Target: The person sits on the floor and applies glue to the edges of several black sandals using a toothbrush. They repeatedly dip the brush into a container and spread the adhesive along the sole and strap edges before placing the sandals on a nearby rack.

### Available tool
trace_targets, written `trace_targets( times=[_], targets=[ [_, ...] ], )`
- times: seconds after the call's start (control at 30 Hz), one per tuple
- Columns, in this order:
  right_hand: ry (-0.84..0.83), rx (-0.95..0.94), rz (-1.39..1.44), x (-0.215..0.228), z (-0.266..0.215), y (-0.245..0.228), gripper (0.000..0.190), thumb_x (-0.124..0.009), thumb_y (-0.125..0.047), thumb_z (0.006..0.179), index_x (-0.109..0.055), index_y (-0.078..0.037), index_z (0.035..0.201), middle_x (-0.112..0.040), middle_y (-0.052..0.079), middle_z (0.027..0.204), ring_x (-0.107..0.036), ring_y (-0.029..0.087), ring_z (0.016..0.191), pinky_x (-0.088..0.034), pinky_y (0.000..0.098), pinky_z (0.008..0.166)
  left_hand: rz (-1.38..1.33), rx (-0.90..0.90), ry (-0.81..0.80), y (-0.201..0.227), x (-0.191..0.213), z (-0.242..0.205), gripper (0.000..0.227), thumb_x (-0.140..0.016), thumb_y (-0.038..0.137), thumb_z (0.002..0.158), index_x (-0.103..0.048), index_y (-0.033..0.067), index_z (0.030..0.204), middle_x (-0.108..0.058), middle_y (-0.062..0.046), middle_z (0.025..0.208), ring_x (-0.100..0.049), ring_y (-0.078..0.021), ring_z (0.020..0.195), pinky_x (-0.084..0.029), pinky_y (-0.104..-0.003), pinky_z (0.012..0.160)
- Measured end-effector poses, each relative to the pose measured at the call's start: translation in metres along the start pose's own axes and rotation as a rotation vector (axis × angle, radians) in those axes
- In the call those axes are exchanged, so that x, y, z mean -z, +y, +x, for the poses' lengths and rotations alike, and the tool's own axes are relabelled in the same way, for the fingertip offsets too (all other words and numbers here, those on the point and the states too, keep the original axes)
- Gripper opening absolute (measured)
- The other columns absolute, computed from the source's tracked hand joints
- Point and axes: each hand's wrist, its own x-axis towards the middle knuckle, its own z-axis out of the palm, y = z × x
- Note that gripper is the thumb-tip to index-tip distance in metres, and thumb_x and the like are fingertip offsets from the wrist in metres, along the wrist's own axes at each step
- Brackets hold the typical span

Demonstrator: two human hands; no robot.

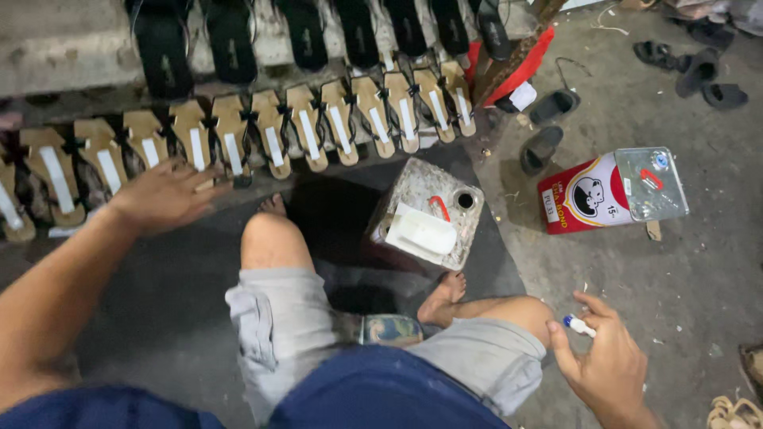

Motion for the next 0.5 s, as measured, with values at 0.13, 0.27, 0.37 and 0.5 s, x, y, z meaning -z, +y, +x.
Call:
trace_targets(
  times=[0.13,0.27,0.37,0.5],
  targets=[
    [-0.027,-0.107,0.181,-0.036,0.002,-0.014,0.044,-0.077,-0.021,0.087,-0.061,-0.002,0.123,-0.068,0.013,0.103,-0.067,0.025,0.089,-0.053,0.0364,0.079,-0.420,0.287,0.107,0.054,0.005,0.005,0.056,-0.066,0.037,0.088,-0.055,0.0171,0.139,-0.060,-0.009,0.137,-0.067,-0.0254,0.110,-0.051,-0.040,0.095],
    [0.176,-0.111,0.807,-0.096,0.046,-0.070,0.030,-0.070,-0.016,0.097,-0.052,-0.006,0.119,-0.061,0.014,0.123,-0.058,0.014,0.086,-0.051,0.0291,0.079,-1.198,0.474,0.706,0.158,0.071,0.080,0.076,-0.084,0.027,0.073,-0.053,0.0061,0.139,-0.060,-0.015,0.132,-0.068,-0.0261,0.109,-0.050,-0.039,0.096],
    [0.311,-0.007,1.389,-0.116,0.046,-0.131,0.047,-0.077,-0.030,0.093,-0.038,-0.011,0.112,-0.049,0.019,0.138,-0.056,0.013,0.081,-0.047,0.0223,0.061,-2.150,0.176,0.411,0.300,0.091,0.129,0.112,-0.091,0.027,0.066,-0.023,0.0106,0.153,-0.048,-0.004,0.141,-0.052,-0.0150,0.124,-0.048,-0.034,0.103],
    [0.275,0.153,1.661,-0.118,0.018,-0.162,0.069,-0.086,-0.051,0.084,-0.035,-0.013,0.111,-0.043,0.021,0.129,-0.051,0.016,0.079,-0.044,0.0257,0.067,-2.804,-0.309,0.358,0.390,0.100,0.157,0.092,-0.093,0.030,0.071,-0.037,0.0075,0.140,-0.048,-0.004,0.133,-0.048,-0.0140,0.126,-0.040,-0.030,0.109]
  ],
)
